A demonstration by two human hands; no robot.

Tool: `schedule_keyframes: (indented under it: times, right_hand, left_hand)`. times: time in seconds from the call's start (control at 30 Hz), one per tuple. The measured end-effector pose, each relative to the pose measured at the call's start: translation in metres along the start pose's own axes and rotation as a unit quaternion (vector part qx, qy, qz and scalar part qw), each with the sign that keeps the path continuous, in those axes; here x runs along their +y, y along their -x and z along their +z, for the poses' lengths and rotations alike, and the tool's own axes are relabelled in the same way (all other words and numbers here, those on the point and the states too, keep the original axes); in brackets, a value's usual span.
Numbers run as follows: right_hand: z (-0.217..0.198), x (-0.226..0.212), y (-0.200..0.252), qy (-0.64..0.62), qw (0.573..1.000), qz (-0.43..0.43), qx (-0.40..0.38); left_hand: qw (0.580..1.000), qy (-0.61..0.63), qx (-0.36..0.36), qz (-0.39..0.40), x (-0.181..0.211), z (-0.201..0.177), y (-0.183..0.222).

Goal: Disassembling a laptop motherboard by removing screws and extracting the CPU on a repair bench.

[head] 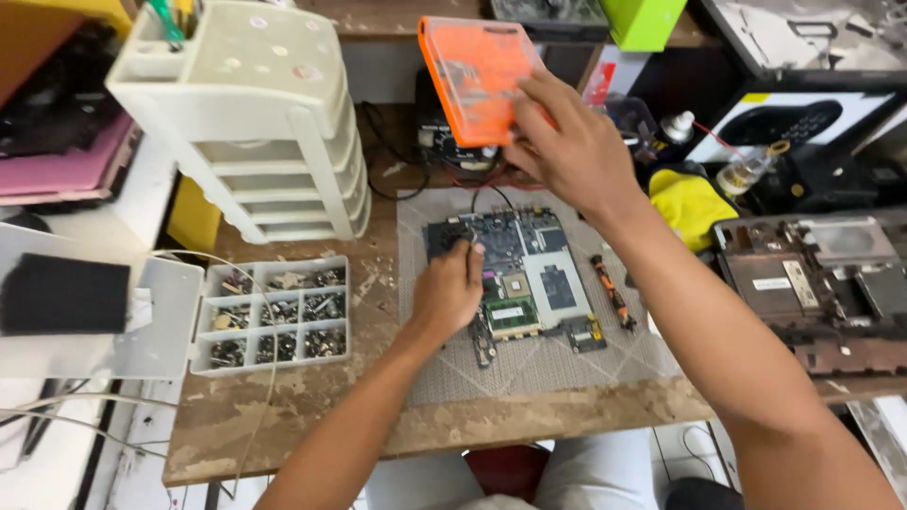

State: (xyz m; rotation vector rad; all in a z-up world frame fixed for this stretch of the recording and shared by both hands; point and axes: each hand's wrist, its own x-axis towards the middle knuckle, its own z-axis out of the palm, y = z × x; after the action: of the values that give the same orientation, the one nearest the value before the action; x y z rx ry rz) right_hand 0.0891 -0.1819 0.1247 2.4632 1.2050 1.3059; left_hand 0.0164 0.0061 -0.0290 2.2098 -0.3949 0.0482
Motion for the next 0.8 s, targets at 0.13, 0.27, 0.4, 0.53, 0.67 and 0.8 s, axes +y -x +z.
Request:
schedule_keyframes:
  times: [0.13,0.27,0.4,0.53,0.67,0.8]
  right_hand:
    - [0.044,0.010,-0.044,0.033,0.999,-0.006,-0.009]
    - [0.079,0.018,-0.067,0.037,0.999,-0.011,-0.002]
    - [0.104,0.028,-0.077,-0.014,0.997,0.049,-0.059]
    - [0.131,0.038,-0.079,0.017,0.999,0.035,-0.008]
    - [0.139,0.044,-0.082,0.176,0.984,0.037,0.010]
    - [0.145,0.045,-0.085,0.124,0.990,0.053,-0.036]
  left_hand:
    - [1.000,-0.012,0.004,0.007,-0.002,0.000,-0.001]
    - [0.999,-0.023,0.019,0.035,-0.003,-0.001,-0.001]
    - [0.999,-0.017,0.022,0.037,-0.006,0.000,-0.002]
    - [0.998,-0.028,0.039,0.039,-0.009,0.000,-0.003]
    - [0.999,-0.030,0.011,0.004,-0.006,-0.004,-0.005]
    - [0.999,-0.044,0.004,-0.011,-0.012,0.001,-0.008]
